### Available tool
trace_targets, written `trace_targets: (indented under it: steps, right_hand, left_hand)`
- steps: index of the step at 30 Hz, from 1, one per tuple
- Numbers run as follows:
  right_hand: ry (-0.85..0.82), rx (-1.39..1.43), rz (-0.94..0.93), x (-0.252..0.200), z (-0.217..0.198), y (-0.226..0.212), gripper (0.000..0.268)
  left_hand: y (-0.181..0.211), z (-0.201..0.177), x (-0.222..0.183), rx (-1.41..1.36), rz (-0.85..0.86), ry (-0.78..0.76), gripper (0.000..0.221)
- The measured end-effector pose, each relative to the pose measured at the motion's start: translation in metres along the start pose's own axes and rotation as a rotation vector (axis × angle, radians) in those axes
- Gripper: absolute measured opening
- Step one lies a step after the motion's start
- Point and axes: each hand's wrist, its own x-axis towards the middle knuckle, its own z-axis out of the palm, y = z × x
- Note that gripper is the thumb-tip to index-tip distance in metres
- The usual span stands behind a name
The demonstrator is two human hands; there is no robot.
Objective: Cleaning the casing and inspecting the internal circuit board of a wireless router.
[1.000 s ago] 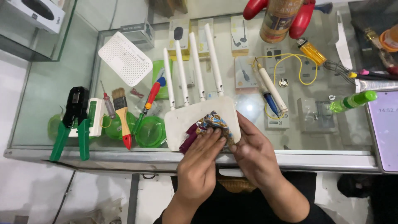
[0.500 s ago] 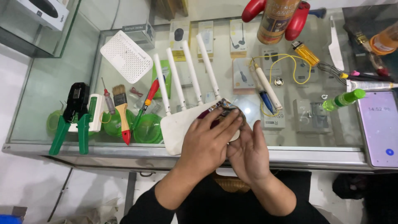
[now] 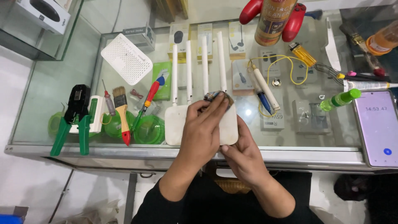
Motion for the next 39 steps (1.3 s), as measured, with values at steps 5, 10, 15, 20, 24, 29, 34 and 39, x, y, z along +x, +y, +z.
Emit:
trace_targets:
  steps: [5, 10, 15, 20, 24, 29, 34, 39]
  right_hand:
    - [0.037, -0.002, -0.054, -0.005, -0.008, 0.013, 0.076]
    - [0.024, -0.044, -0.097, -0.008, -0.026, 0.030, 0.075]
    - [0.078, -0.117, -0.016, 0.000, -0.002, 0.008, 0.073]
    - [0.049, -0.061, -0.104, -0.003, -0.017, 0.021, 0.075]
    - [0.071, -0.085, -0.115, -0.004, -0.011, 0.021, 0.072]
    - [0.092, -0.174, -0.050, 0.000, -0.021, 0.023, 0.071]
    - [0.064, -0.097, -0.085, 0.003, 0.002, 0.010, 0.072]
    - [0.102, -0.128, -0.001, -0.003, 0.019, 0.000, 0.071]
  left_hand:
    - [0.007, -0.013, -0.012, -0.100, 0.145, -0.135, 0.039]
    - [-0.010, -0.028, 0.003, -0.091, 0.400, -0.237, 0.039]
    - [-0.041, -0.013, 0.016, 0.144, 0.418, -0.224, 0.035]
    - [-0.012, -0.027, -0.010, -0.064, 0.461, -0.238, 0.031]
    - [-0.020, -0.028, 0.006, -0.054, 0.539, -0.209, 0.034]
    - [-0.038, -0.011, 0.017, 0.120, 0.498, -0.149, 0.034]
    - [-0.018, -0.018, -0.009, -0.041, 0.371, -0.201, 0.031]
    - [-0.027, -0.032, -0.014, -0.223, 0.407, -0.364, 0.044]
